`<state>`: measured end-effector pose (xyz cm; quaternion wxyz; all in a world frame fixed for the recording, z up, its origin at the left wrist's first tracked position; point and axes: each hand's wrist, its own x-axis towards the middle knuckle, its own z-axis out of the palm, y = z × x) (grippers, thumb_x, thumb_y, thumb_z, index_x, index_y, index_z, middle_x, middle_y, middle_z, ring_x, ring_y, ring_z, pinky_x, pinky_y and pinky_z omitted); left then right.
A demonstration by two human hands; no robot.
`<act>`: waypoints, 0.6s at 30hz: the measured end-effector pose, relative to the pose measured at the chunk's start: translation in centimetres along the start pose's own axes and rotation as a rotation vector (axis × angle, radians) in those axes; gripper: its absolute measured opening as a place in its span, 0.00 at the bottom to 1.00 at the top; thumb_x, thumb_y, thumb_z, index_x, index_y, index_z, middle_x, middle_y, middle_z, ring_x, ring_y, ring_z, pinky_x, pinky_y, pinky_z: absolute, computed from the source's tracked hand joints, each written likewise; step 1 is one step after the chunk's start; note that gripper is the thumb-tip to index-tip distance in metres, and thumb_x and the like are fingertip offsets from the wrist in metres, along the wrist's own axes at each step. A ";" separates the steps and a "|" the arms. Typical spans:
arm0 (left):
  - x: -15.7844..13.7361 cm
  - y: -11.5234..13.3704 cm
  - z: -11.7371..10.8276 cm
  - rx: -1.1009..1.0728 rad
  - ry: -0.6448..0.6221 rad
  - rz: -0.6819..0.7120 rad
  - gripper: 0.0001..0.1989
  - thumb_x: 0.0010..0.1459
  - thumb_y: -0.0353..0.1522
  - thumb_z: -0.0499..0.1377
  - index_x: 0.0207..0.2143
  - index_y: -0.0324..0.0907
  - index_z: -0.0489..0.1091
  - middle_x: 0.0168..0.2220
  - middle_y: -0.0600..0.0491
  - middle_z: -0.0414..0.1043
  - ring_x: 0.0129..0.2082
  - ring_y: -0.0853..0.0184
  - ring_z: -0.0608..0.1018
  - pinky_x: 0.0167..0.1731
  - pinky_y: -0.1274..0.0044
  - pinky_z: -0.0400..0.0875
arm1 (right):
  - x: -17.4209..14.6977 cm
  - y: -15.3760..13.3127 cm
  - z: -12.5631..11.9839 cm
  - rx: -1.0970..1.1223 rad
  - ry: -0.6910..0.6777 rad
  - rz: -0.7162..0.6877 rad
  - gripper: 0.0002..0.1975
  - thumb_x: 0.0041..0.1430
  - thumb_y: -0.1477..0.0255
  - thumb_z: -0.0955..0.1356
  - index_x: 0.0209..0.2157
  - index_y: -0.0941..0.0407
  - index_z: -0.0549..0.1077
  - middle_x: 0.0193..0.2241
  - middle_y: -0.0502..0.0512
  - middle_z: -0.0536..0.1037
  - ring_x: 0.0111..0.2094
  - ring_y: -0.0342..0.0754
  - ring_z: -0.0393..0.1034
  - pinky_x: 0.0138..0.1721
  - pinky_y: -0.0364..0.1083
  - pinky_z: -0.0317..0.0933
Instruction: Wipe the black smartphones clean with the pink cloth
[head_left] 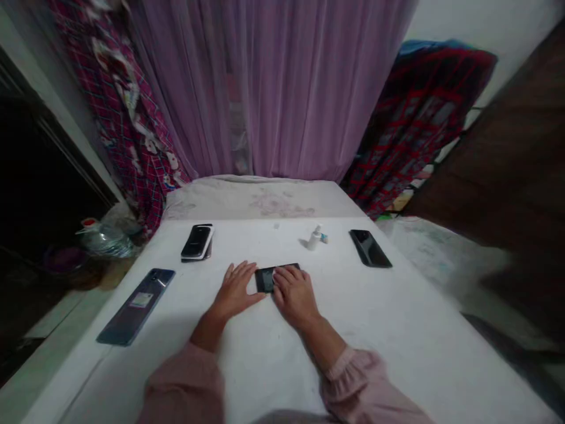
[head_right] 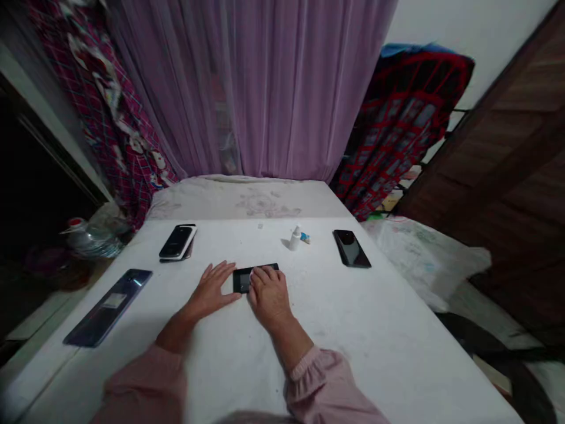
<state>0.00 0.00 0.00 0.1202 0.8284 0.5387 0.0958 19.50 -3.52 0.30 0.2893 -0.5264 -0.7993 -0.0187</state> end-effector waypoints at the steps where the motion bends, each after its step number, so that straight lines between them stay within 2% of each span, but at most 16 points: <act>1: 0.0 0.0 0.0 -0.005 0.006 0.002 0.36 0.54 0.43 0.63 0.61 0.39 0.58 0.64 0.45 0.59 0.66 0.57 0.57 0.66 0.58 0.42 | -0.1 0.1 0.0 0.002 -0.001 -0.010 0.14 0.59 0.74 0.67 0.48 0.57 0.74 0.50 0.55 0.77 0.51 0.54 0.63 0.51 0.54 0.51; 7: 0.0 -0.5 0.5 -0.024 0.071 0.045 0.34 0.54 0.44 0.62 0.60 0.44 0.60 0.63 0.47 0.61 0.65 0.56 0.59 0.65 0.58 0.44 | -0.3 0.3 0.1 -0.015 0.003 -0.018 0.14 0.61 0.74 0.66 0.48 0.56 0.74 0.46 0.56 0.78 0.47 0.52 0.65 0.47 0.51 0.54; 15: 0.0 -1.1 1.2 -0.040 0.102 0.075 0.34 0.53 0.46 0.62 0.60 0.44 0.60 0.62 0.47 0.62 0.65 0.55 0.59 0.65 0.57 0.45 | -0.1 1.9 -0.3 -0.130 0.043 0.177 0.13 0.62 0.73 0.64 0.47 0.57 0.74 0.46 0.57 0.77 0.47 0.53 0.64 0.45 0.51 0.52; 18: 0.1 -1.3 1.4 -0.041 0.117 0.092 0.34 0.54 0.46 0.62 0.60 0.44 0.60 0.62 0.47 0.63 0.65 0.55 0.60 0.65 0.57 0.45 | 0.0 2.2 -0.2 -0.145 0.039 0.205 0.14 0.62 0.73 0.64 0.48 0.58 0.74 0.47 0.58 0.77 0.47 0.53 0.63 0.45 0.51 0.52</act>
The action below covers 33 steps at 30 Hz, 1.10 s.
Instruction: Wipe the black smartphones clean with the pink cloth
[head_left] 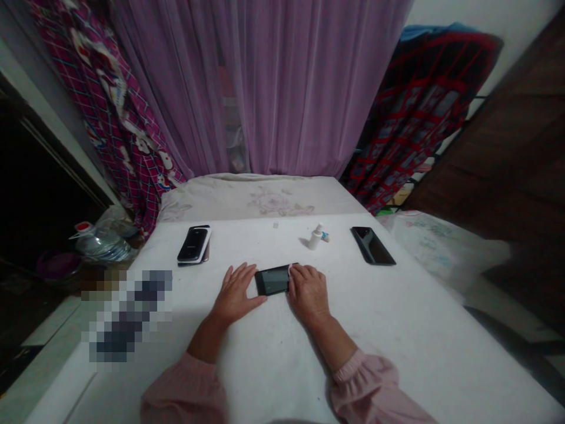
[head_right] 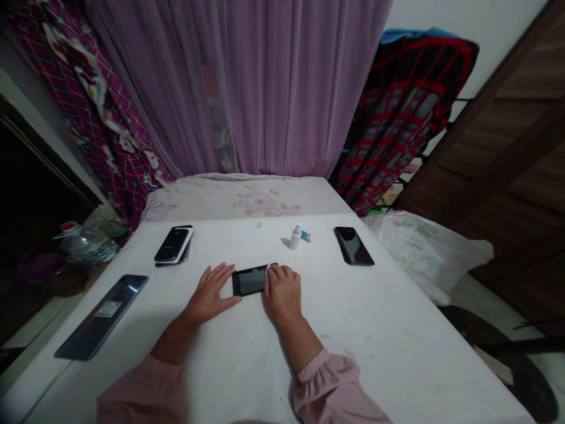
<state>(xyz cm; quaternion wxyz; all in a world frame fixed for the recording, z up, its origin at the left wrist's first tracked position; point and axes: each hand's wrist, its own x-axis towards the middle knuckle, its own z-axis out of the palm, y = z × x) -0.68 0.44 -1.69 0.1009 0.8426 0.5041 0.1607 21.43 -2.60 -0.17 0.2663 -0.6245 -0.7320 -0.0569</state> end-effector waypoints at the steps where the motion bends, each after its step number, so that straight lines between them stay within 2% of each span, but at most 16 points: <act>1: 0.0 -0.1 0.1 0.001 0.006 0.004 0.34 0.53 0.47 0.62 0.60 0.44 0.60 0.62 0.47 0.63 0.64 0.54 0.60 0.64 0.57 0.45 | 0.0 -0.2 0.1 0.007 -0.008 -0.011 0.14 0.62 0.73 0.64 0.49 0.58 0.73 0.47 0.58 0.77 0.47 0.53 0.63 0.45 0.51 0.53; 8: 0.0 -0.1 0.1 0.010 0.010 0.019 0.34 0.54 0.46 0.62 0.60 0.44 0.61 0.62 0.47 0.64 0.64 0.54 0.61 0.64 0.57 0.47 | 0.2 -2.5 0.3 0.133 -0.079 -0.157 0.18 0.61 0.73 0.64 0.52 0.57 0.72 0.50 0.58 0.75 0.51 0.53 0.61 0.49 0.51 0.53; 16: 0.0 -0.3 0.1 0.008 0.000 0.012 0.34 0.54 0.47 0.62 0.60 0.44 0.61 0.62 0.47 0.63 0.64 0.54 0.61 0.64 0.56 0.47 | 0.8 1.1 -0.7 -0.005 -0.043 0.129 0.15 0.63 0.74 0.63 0.49 0.57 0.74 0.48 0.56 0.77 0.49 0.54 0.62 0.45 0.50 0.53; 19: 0.0 -0.5 0.2 0.002 0.011 0.021 0.34 0.54 0.47 0.61 0.60 0.45 0.61 0.62 0.47 0.63 0.64 0.54 0.61 0.64 0.56 0.46 | 1.1 0.7 -0.5 -0.012 -0.083 0.112 0.16 0.63 0.75 0.62 0.50 0.57 0.73 0.49 0.56 0.76 0.48 0.54 0.62 0.44 0.50 0.53; 26: -0.1 -0.5 0.3 0.012 0.015 0.024 0.34 0.54 0.47 0.61 0.60 0.45 0.60 0.61 0.47 0.64 0.64 0.54 0.61 0.64 0.57 0.46 | 1.6 -2.7 0.3 0.029 -0.175 -0.060 0.17 0.62 0.73 0.63 0.52 0.56 0.72 0.50 0.58 0.75 0.49 0.52 0.62 0.46 0.50 0.54; 29: -0.1 -0.4 0.3 0.016 0.026 0.025 0.34 0.54 0.46 0.61 0.60 0.45 0.60 0.61 0.47 0.64 0.64 0.54 0.61 0.64 0.57 0.46 | 1.6 -1.8 0.2 0.011 -0.148 -0.025 0.17 0.62 0.74 0.63 0.51 0.55 0.72 0.49 0.58 0.75 0.49 0.52 0.62 0.44 0.49 0.54; 33: -0.1 -0.4 0.3 0.010 0.024 0.030 0.33 0.54 0.46 0.61 0.60 0.45 0.61 0.61 0.47 0.64 0.64 0.53 0.61 0.64 0.56 0.47 | 1.4 0.9 -0.1 -0.023 -0.070 0.086 0.15 0.63 0.75 0.62 0.49 0.55 0.74 0.47 0.58 0.76 0.47 0.53 0.63 0.42 0.49 0.56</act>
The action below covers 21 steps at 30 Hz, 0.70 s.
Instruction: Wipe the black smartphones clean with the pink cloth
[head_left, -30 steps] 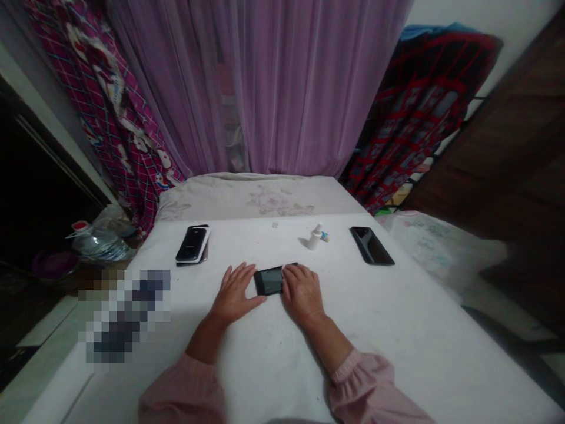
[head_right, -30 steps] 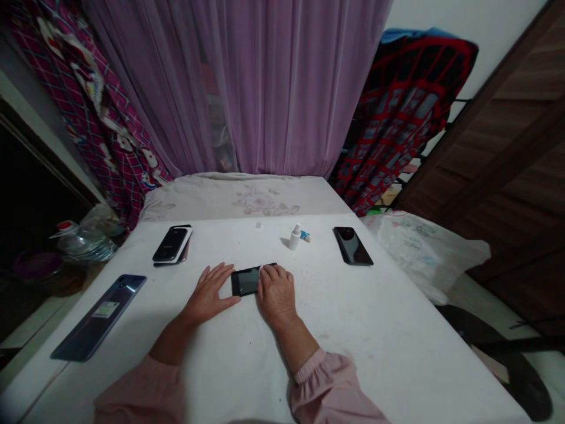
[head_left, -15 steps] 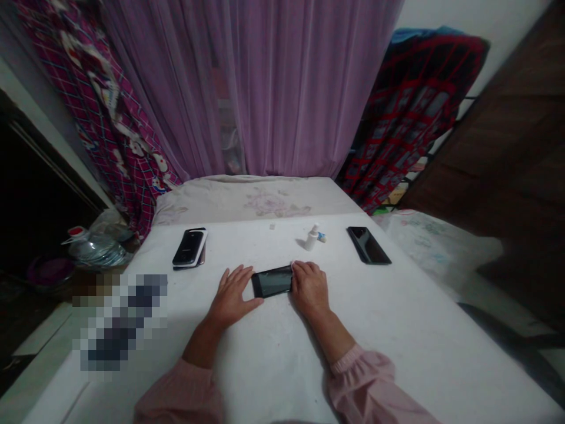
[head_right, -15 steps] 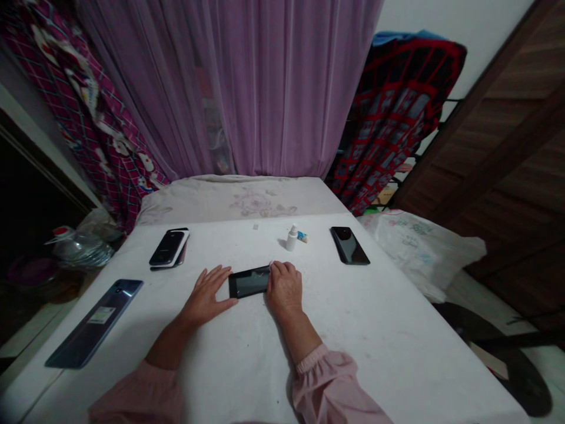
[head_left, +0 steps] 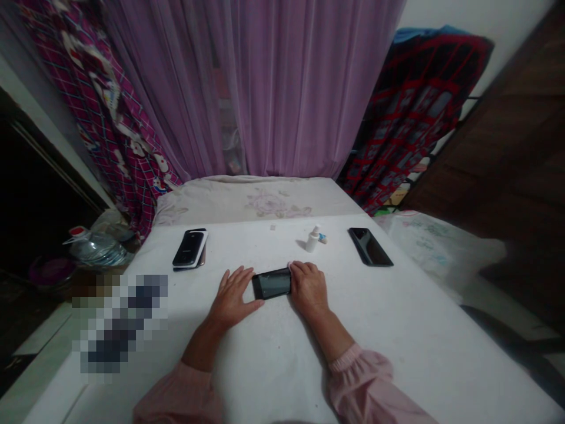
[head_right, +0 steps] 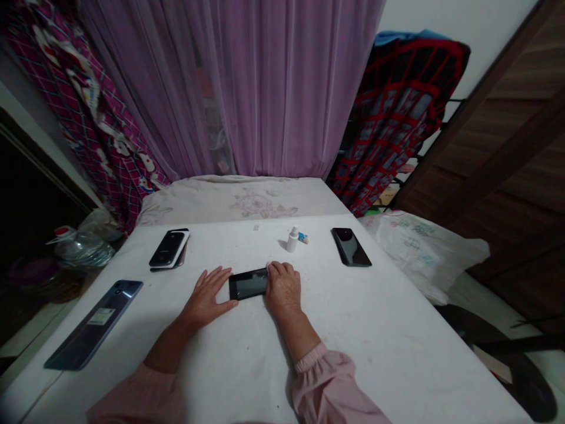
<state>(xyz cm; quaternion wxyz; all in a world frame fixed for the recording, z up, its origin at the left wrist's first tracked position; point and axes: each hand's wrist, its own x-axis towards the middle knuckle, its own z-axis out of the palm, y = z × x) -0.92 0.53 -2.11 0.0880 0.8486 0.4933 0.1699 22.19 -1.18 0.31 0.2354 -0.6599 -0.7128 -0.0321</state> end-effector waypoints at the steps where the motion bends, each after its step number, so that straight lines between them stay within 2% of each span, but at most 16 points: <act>1: 0.0 0.0 0.0 -0.002 0.000 0.000 0.33 0.54 0.46 0.61 0.60 0.45 0.61 0.61 0.47 0.64 0.64 0.53 0.61 0.64 0.56 0.47 | 0.0 0.5 0.0 0.003 0.013 0.014 0.15 0.63 0.75 0.62 0.48 0.56 0.75 0.47 0.58 0.76 0.46 0.53 0.63 0.42 0.49 0.56; 4: 0.0 0.0 0.0 -0.001 0.009 -0.002 0.33 0.54 0.46 0.61 0.60 0.46 0.61 0.61 0.47 0.64 0.64 0.54 0.61 0.64 0.56 0.47 | -0.2 0.6 0.3 0.019 0.026 -0.009 0.17 0.61 0.77 0.62 0.49 0.57 0.74 0.46 0.60 0.76 0.45 0.53 0.63 0.42 0.49 0.58; 11: -0.1 0.3 0.0 0.019 0.012 -0.014 0.34 0.53 0.45 0.62 0.60 0.45 0.61 0.61 0.47 0.64 0.64 0.53 0.61 0.64 0.56 0.47 | -1.9 -2.2 0.1 0.043 -0.021 -0.155 0.18 0.61 0.77 0.64 0.52 0.58 0.73 0.44 0.60 0.75 0.44 0.53 0.63 0.40 0.49 0.57; 18: -0.1 0.1 0.0 0.014 0.019 0.000 0.33 0.54 0.46 0.61 0.60 0.46 0.61 0.61 0.47 0.64 0.64 0.53 0.62 0.64 0.56 0.47 | -2.1 0.5 -0.4 -0.030 0.042 -0.012 0.15 0.62 0.76 0.63 0.49 0.56 0.75 0.41 0.60 0.75 0.41 0.52 0.64 0.38 0.48 0.55; 21: 0.0 0.2 -0.1 0.004 -0.002 -0.009 0.34 0.54 0.46 0.61 0.60 0.45 0.60 0.61 0.47 0.64 0.64 0.53 0.61 0.64 0.56 0.47 | -2.2 1.0 -0.5 -0.057 0.033 -0.001 0.16 0.61 0.77 0.63 0.49 0.57 0.75 0.41 0.60 0.75 0.40 0.52 0.64 0.38 0.48 0.55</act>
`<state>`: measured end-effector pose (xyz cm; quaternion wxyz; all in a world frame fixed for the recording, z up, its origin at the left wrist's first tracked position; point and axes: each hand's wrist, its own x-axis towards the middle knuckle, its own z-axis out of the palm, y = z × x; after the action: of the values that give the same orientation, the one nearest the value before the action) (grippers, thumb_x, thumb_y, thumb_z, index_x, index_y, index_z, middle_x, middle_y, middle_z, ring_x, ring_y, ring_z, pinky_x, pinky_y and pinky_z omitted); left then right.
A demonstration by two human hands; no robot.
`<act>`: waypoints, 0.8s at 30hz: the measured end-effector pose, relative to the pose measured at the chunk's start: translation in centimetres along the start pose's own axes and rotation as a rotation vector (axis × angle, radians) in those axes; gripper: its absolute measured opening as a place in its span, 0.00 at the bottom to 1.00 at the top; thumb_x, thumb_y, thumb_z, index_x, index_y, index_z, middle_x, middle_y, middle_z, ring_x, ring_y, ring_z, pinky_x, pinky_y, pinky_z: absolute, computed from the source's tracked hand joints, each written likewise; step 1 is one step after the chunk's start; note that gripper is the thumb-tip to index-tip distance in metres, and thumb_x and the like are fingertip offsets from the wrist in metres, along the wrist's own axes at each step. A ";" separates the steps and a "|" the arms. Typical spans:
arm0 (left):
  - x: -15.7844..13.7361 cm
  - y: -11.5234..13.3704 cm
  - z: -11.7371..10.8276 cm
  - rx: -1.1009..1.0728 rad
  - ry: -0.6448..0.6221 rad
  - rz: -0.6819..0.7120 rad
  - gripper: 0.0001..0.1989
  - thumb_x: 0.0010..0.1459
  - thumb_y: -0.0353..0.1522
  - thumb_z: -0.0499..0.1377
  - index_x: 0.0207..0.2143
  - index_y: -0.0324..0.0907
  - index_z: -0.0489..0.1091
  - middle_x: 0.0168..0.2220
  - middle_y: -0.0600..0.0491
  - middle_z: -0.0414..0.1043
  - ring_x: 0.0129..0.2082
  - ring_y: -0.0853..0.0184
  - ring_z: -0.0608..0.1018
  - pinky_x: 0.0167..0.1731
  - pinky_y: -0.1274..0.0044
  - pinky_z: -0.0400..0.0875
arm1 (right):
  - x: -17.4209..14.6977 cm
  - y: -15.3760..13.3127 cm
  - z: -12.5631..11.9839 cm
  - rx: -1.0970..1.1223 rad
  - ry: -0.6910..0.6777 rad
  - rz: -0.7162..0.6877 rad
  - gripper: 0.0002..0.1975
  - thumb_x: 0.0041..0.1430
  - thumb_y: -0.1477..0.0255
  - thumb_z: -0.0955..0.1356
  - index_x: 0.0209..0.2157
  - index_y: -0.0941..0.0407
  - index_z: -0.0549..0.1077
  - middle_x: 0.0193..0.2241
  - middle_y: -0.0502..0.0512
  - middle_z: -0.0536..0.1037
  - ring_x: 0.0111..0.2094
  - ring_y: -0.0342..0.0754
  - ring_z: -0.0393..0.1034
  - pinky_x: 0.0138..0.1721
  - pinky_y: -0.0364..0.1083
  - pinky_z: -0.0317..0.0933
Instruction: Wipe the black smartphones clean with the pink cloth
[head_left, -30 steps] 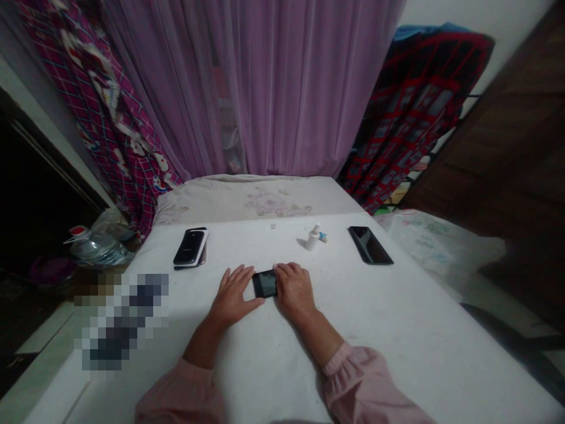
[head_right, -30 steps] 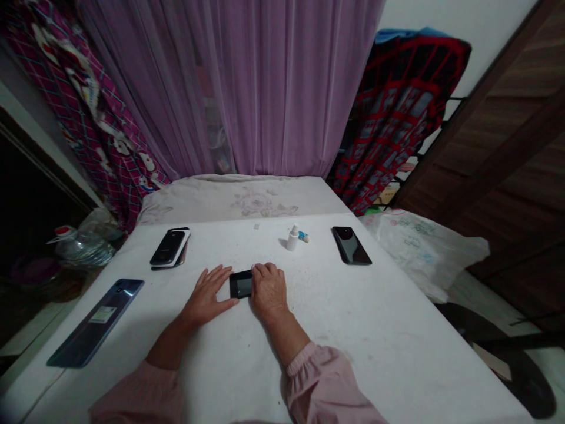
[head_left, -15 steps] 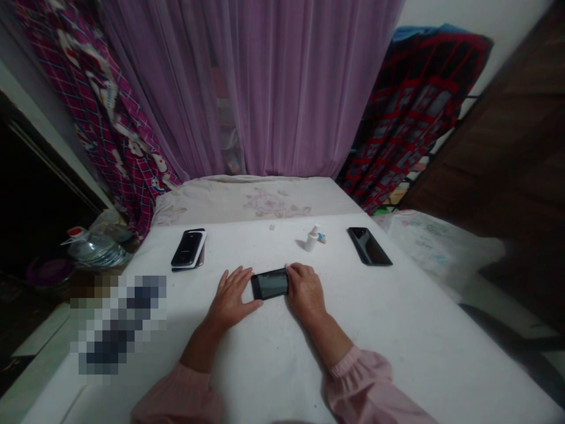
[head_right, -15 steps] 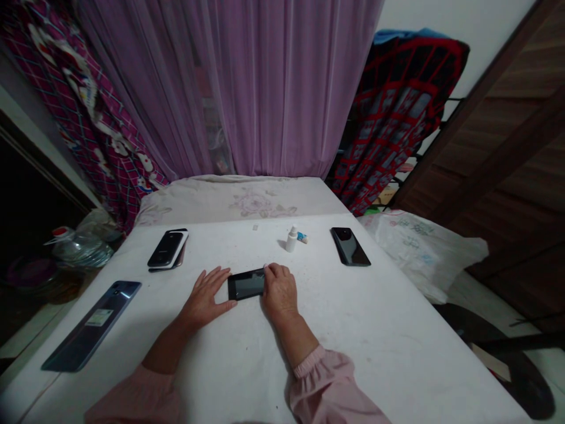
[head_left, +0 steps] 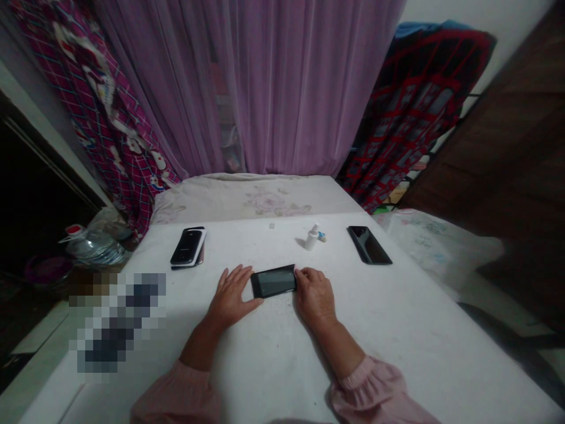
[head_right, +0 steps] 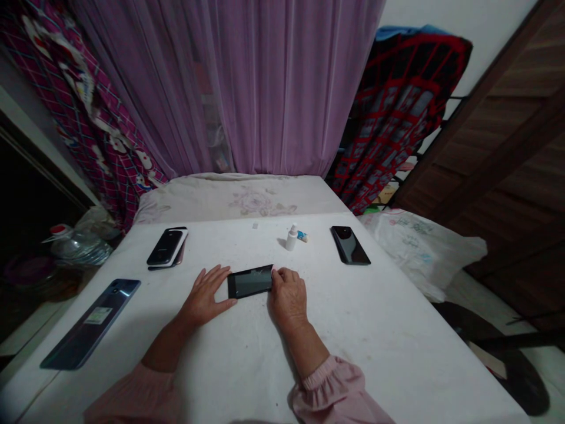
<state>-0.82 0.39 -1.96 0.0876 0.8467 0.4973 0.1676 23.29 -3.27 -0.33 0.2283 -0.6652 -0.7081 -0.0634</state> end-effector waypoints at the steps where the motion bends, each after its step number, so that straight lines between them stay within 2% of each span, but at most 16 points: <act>1: 0.0 0.0 0.0 -0.001 -0.007 -0.005 0.34 0.54 0.46 0.61 0.60 0.45 0.60 0.61 0.47 0.64 0.64 0.53 0.61 0.64 0.56 0.47 | -0.1 -0.1 0.0 -0.001 -0.005 -0.013 0.17 0.60 0.77 0.64 0.50 0.57 0.74 0.41 0.60 0.75 0.41 0.52 0.63 0.38 0.49 0.56; 8: 0.0 -0.1 0.2 -0.001 0.023 0.003 0.33 0.54 0.46 0.61 0.61 0.47 0.59 0.61 0.48 0.64 0.64 0.54 0.61 0.64 0.56 0.47 | -1.5 -1.6 0.0 0.081 -0.013 -0.177 0.20 0.58 0.80 0.63 0.52 0.57 0.73 0.42 0.60 0.74 0.41 0.52 0.63 0.40 0.48 0.58; 17: 0.0 0.1 0.0 -0.001 0.002 -0.007 0.34 0.54 0.46 0.61 0.60 0.45 0.60 0.61 0.47 0.64 0.64 0.54 0.61 0.64 0.56 0.47 | -1.0 0.0 0.2 0.065 0.039 -0.078 0.19 0.58 0.81 0.62 0.50 0.59 0.74 0.40 0.61 0.74 0.40 0.52 0.62 0.41 0.48 0.60; 21: 0.0 0.0 0.1 0.001 0.020 -0.005 0.34 0.54 0.47 0.61 0.60 0.47 0.60 0.61 0.48 0.64 0.64 0.54 0.61 0.64 0.57 0.46 | -1.3 -1.5 0.1 0.027 0.006 -0.129 0.18 0.59 0.79 0.64 0.51 0.59 0.73 0.41 0.62 0.74 0.41 0.53 0.63 0.40 0.48 0.59; 24: 0.0 0.0 0.2 0.000 0.027 -0.004 0.34 0.54 0.47 0.61 0.60 0.47 0.60 0.61 0.49 0.65 0.64 0.55 0.61 0.64 0.57 0.46 | -1.6 -3.1 0.1 0.048 -0.013 -0.230 0.18 0.60 0.79 0.64 0.51 0.59 0.73 0.40 0.61 0.74 0.40 0.52 0.63 0.39 0.48 0.59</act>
<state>-0.73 0.39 -2.18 0.0811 0.8435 0.5000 0.1790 20.30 -5.07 -0.42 0.2308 -0.5743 -0.7825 -0.0681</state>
